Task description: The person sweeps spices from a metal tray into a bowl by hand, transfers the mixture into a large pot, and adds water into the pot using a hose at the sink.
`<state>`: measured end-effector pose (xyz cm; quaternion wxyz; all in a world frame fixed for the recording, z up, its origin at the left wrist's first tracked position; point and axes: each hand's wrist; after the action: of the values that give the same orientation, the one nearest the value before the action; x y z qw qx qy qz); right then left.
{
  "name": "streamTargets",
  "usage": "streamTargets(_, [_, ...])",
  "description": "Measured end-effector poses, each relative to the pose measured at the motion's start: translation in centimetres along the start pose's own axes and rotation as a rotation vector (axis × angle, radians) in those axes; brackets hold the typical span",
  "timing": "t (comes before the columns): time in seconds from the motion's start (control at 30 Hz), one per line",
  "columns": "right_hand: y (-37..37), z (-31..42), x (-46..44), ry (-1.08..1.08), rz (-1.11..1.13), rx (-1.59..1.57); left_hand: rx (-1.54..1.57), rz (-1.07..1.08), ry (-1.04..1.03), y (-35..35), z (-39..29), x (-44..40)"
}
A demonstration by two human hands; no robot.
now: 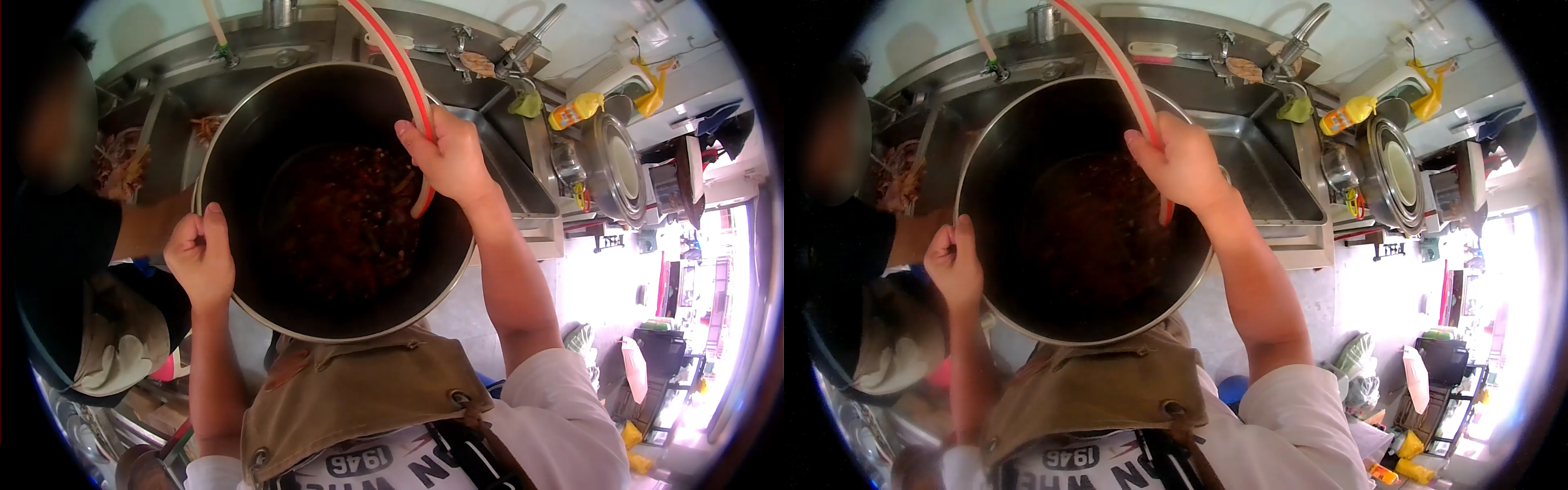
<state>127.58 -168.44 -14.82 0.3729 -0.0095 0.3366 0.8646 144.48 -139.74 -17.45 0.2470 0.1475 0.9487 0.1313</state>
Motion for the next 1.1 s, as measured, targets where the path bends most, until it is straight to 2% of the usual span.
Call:
streamTargets(0.5, [-0.2,-0.6,0.0,-0.001,0.012,-0.088,-0.048,-0.001,-0.027,0.2,0.2,0.0])
streamTargets(0.6, [0.6,0.0,0.4,0.012,0.014,-0.022,0.142,-0.020,-0.003,-0.5,0.5,0.1])
streamTargets(0.63, [0.5,0.5,0.3,0.042,0.008,-0.022,-0.051,0.001,-0.066,0.0,-0.4,0.3])
streamTargets(0.67, [0.5,0.4,0.2,0.066,-0.010,-0.018,-0.086,-0.025,-0.162,-0.2,0.5,0.4])
streamTargets(0.7, [0.3,-0.2,0.5,0.091,-0.020,-0.029,0.138,-0.066,-0.087,-0.9,2.0,1.0])
streamTargets(0.73, [0.5,0.5,0.8,-0.073,0.031,-0.071,0.074,-0.014,-0.109,-0.4,1.9,1.0])
streamTargets(0.77, [0.4,0.6,0.8,0.000,-0.008,-0.091,-0.148,-0.034,-0.169,0.0,-0.9,0.6])
streamTargets(0.8, [0.5,0.6,0.8,-0.040,0.009,-0.083,-0.111,-0.039,-0.205,0.0,-0.6,0.5])
streamTargets(0.83, [0.3,0.7,0.8,-0.024,0.003,-0.105,-0.034,-0.038,-0.137,-0.2,0.1,0.7])
streamTargets(1.1, [0.4,1.4,0.1,-0.062,0.007,-0.119,-0.058,-0.034,-0.155,0.6,-1.9,-1.1])
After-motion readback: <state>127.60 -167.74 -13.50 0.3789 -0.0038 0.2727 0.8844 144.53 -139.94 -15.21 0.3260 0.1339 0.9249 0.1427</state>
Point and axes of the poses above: each hand's wrist, its own x-axis away from the middle knuckle, its own y-axis out of the back of the hand, z = x × y, and after that the axes turned 2 degrees about -y, right-handed
